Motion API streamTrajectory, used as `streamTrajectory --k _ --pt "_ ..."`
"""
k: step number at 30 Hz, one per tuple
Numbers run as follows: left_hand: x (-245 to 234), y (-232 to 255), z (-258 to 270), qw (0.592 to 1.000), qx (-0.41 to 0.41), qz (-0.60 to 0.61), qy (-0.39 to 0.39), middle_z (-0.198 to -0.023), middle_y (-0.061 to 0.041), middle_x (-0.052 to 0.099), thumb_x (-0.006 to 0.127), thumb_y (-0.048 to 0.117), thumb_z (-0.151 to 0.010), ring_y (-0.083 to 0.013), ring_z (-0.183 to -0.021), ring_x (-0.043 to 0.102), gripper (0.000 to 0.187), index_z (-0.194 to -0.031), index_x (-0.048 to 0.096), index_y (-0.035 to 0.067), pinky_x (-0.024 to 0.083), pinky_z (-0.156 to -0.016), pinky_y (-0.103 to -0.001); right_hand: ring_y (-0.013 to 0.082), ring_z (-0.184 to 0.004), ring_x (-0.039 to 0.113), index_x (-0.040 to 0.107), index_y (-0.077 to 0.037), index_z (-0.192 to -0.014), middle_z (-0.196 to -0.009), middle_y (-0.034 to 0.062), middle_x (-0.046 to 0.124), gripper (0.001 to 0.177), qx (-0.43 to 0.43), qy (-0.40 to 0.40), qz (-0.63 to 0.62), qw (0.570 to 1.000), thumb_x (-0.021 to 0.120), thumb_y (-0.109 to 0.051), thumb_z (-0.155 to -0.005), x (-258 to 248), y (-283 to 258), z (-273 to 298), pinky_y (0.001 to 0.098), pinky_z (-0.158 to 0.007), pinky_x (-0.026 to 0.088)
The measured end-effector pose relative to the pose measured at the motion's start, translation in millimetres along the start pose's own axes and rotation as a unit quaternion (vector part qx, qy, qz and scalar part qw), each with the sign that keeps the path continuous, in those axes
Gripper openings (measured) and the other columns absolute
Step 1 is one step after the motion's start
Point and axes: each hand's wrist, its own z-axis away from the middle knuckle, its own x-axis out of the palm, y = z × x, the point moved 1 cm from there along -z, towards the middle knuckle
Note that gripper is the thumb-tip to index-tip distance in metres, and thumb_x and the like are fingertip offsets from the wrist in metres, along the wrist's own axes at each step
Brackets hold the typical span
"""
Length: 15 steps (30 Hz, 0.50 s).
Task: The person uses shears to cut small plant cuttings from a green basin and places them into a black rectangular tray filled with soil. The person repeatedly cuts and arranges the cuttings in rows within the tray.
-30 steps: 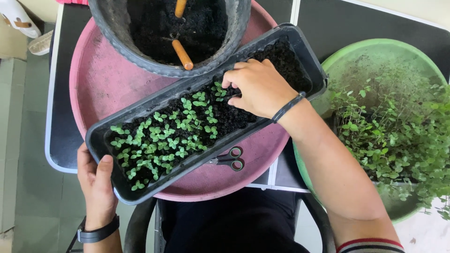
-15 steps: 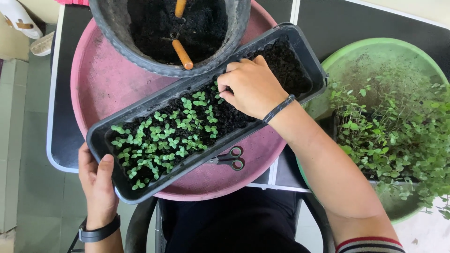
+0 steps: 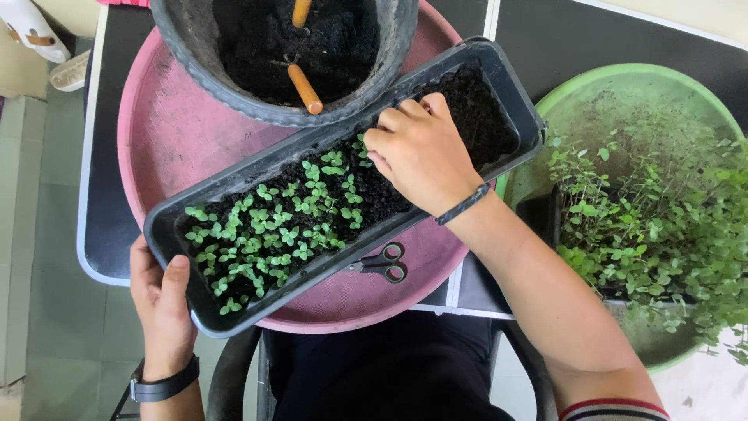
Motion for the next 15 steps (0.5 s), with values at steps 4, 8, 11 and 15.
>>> streamTrajectory --k 4,8,11,15 --pt "-3.3 11.8 0.4 0.995 0.071 -0.07 0.0 -0.138 -0.015 0.057 0.056 0.035 -0.102 -0.0226 -0.125 0.053 0.056 -0.144 0.046 0.0 0.042 -0.11 -0.036 0.0197 -0.078 0.046 0.068 -0.022 -0.076 -0.074 -0.0032 0.051 0.027 0.005 0.014 0.021 1.0 0.073 -0.016 -0.102 -2.6 -6.8 4.7 0.0377 -0.085 0.037" --pt "0.7 58.3 6.4 0.911 0.242 -0.331 0.038 -0.149 -0.033 0.042 0.06 0.021 -0.108 -0.0459 -0.139 0.045 0.051 -0.145 0.052 -0.013 0.043 -0.108 -0.055 0.0213 -0.083 0.05 0.068 -0.02 -0.082 -0.083 -0.0019 0.057 0.016 0.0 0.001 0.028 1.0 0.081 -0.022 -0.092 -7.3 -3.6 10.4 0.0386 -0.085 0.039" --pt "11.5 91.6 5.7 0.863 0.323 -0.384 0.055 -0.144 -0.038 0.041 0.069 0.005 -0.109 -0.0559 -0.136 0.045 0.048 -0.145 0.049 -0.021 0.04 -0.114 -0.064 0.023 -0.095 0.056 0.072 -0.019 -0.104 -0.099 0.0024 0.066 0.025 0.038 -0.057 -0.033 0.997 0.081 -0.038 -0.09 -15.8 5.7 15.8 0.0404 -0.092 0.043" --pt "37.5 108.5 -21.2 0.802 0.378 -0.455 -0.082 -0.13 -0.015 0.072 0.074 0.011 -0.104 -0.0359 -0.123 0.064 0.028 -0.131 0.071 0.002 0.043 -0.106 -0.048 0.0301 -0.102 0.059 0.065 -0.003 -0.119 -0.105 0.012 0.06 0.033 0.121 -0.065 -0.224 0.965 0.08 -0.018 -0.093 -27.9 15.7 28.5 0.0433 -0.088 0.053"
